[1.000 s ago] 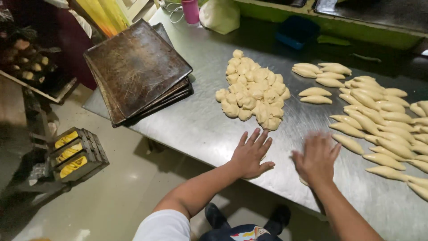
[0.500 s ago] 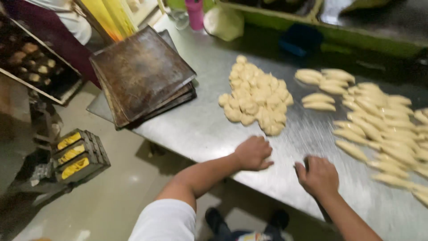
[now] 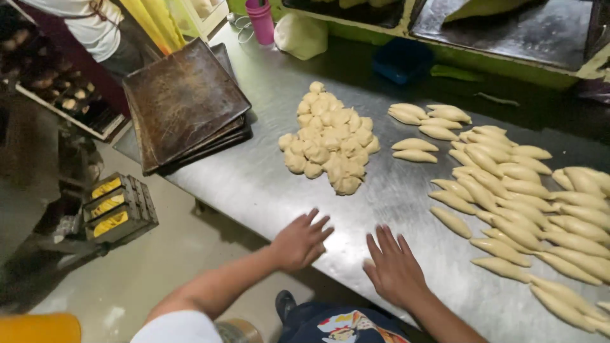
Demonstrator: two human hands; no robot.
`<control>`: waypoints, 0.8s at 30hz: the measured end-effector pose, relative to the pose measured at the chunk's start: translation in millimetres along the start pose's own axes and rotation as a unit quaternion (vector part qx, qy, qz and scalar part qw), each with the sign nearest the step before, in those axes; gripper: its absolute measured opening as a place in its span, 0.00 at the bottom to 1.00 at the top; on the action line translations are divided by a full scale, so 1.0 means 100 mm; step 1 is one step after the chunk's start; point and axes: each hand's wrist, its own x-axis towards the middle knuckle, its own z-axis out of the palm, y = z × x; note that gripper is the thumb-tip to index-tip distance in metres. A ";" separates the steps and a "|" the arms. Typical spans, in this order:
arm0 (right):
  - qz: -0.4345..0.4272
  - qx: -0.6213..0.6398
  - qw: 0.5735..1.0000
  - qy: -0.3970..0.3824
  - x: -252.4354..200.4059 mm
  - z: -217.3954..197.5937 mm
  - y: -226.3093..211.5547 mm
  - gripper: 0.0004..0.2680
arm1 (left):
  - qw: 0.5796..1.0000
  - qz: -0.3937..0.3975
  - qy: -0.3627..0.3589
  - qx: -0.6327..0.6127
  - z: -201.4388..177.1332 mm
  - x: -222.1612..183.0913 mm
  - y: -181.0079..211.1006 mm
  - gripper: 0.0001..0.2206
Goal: Shaping small portions of dough into pointed rolls on a metal workbench
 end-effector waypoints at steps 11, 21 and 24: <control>0.040 0.144 0.927 0.344 1.39 0.07 0.71 0.27 | 0.908 -0.311 0.279 0.035 0.35 0.83 -0.06 0.45; 0.037 0.112 0.991 0.056 -0.06 -0.22 -0.09 0.22 | 0.974 -0.150 0.170 -0.019 0.41 -0.26 0.71 0.10; 0.029 0.087 0.993 0.075 -0.54 0.00 -0.35 0.17 | 0.958 -0.180 0.176 -0.135 0.25 -0.35 0.71 0.15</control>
